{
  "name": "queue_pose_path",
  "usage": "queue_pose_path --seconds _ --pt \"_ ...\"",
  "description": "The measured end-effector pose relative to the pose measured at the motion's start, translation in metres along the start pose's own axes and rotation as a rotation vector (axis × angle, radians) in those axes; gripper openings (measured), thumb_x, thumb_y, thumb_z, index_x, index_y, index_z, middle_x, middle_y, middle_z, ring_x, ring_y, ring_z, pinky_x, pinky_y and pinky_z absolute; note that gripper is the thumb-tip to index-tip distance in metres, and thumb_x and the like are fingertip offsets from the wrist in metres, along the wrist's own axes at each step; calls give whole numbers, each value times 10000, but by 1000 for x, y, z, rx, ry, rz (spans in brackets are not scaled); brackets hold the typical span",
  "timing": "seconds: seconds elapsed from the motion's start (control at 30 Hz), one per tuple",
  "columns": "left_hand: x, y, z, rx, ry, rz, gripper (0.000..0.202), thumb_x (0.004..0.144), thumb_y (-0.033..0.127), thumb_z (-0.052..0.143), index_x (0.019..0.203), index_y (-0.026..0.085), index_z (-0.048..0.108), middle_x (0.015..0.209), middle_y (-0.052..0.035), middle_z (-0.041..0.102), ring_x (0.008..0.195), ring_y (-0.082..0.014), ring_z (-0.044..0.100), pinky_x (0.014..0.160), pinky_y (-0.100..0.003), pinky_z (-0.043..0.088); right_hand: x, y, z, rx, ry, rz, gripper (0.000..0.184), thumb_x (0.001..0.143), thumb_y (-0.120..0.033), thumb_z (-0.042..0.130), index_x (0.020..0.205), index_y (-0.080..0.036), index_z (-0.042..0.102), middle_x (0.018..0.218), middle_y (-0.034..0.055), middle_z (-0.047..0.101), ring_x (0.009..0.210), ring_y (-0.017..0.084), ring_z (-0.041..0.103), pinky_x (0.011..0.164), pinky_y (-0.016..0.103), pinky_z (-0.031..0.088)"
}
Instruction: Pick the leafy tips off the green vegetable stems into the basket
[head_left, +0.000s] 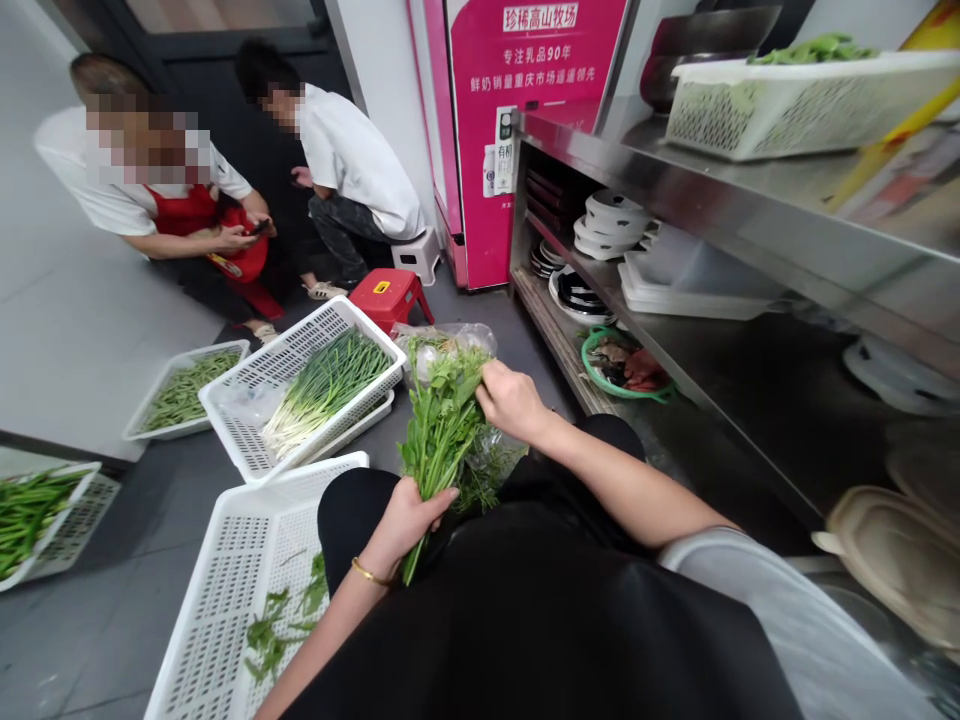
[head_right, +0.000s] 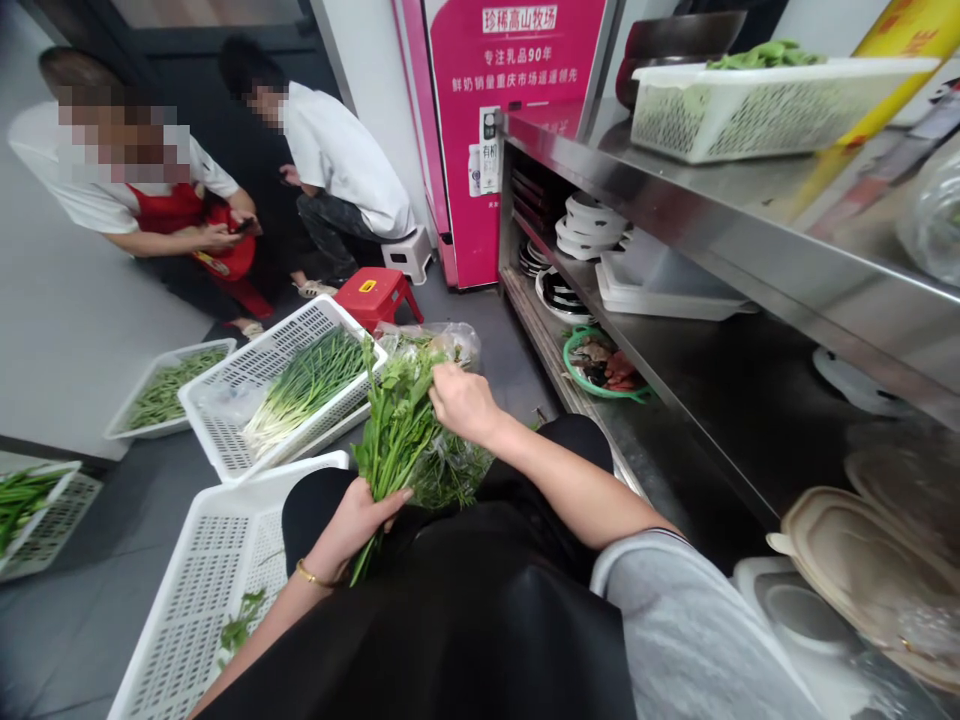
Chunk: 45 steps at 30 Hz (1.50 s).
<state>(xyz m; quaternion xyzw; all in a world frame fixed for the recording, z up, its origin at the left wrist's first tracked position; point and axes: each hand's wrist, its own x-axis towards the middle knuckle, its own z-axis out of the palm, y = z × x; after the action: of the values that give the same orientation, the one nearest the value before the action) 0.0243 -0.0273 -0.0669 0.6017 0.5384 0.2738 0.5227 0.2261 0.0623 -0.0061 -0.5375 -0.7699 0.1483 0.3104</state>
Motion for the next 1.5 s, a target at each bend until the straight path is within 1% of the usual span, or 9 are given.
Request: queue_pose_path --seconds 0.17,0.33,0.4,0.57,0.7,0.83,1.03,1.33,1.5 --pt "2 -5 3 -85 48 -69 327 701 366 653 520 170 465 397 28 477 379 -93 408 413 -220 327 9 5 -28 1152 -145 303 300 812 -404 511 667 -203 342 528 -85 278 369 40 250 352 174 214" --pt "8 -11 -2 -158 132 -141 285 674 329 668 522 162 494 405 14 517 377 -101 441 421 -224 357 -19 22 -90 1439 -16 104 291 756 -388 637 691 -199 425 508 -105 232 340 10 154 326 139 143" --pt "11 -15 -5 -149 182 -148 277 671 322 662 515 166 495 404 14 520 370 -104 444 416 -228 359 -33 34 -101 1280 16 15 295 776 -439 601 683 -201 453 483 -99 269 323 16 190 325 150 177" --pt "22 -19 -7 79 315 -99 290 666 315 650 457 166 514 413 -11 550 405 -135 495 455 -250 383 -45 28 -65 284 -486 -38 271 773 -433 599 801 -166 639 626 29 615 534 131 567 532 243 420" --pt "23 -9 4 85 361 -7 195 617 274 691 525 158 564 452 7 566 441 -134 504 465 -242 389 -32 -17 -14 8 -388 -280 388 887 -411 446 1237 -257 514 1005 58 675 826 170 638 699 261 437" --pt "9 -3 12 -160 214 -83 244 625 291 718 559 162 521 420 34 521 383 -100 445 403 -219 353 -21 -32 14 -303 -348 -342 385 922 -402 368 1240 -242 514 939 79 680 767 190 644 614 256 411" --pt "-5 -9 6 -439 112 -97 247 664 314 716 623 129 558 488 -7 582 430 -96 490 423 -205 377 -34 -13 25 -350 -195 -413 410 953 -390 277 1216 -226 546 873 65 677 734 157 623 611 243 376" --pt "-1 -7 9 -441 257 -111 256 607 269 754 681 136 549 534 13 596 469 -113 539 470 -225 441 -35 -10 24 -328 -211 -336 399 944 -383 319 881 -166 648 801 77 673 686 141 597 574 242 319" --pt "-1 -3 12 -382 333 -75 274 591 268 753 707 145 538 562 34 581 460 -106 521 469 -235 447 -36 -27 20 -227 -137 -352 380 943 -379 321 892 -164 630 811 66 670 716 136 601 615 237 339"
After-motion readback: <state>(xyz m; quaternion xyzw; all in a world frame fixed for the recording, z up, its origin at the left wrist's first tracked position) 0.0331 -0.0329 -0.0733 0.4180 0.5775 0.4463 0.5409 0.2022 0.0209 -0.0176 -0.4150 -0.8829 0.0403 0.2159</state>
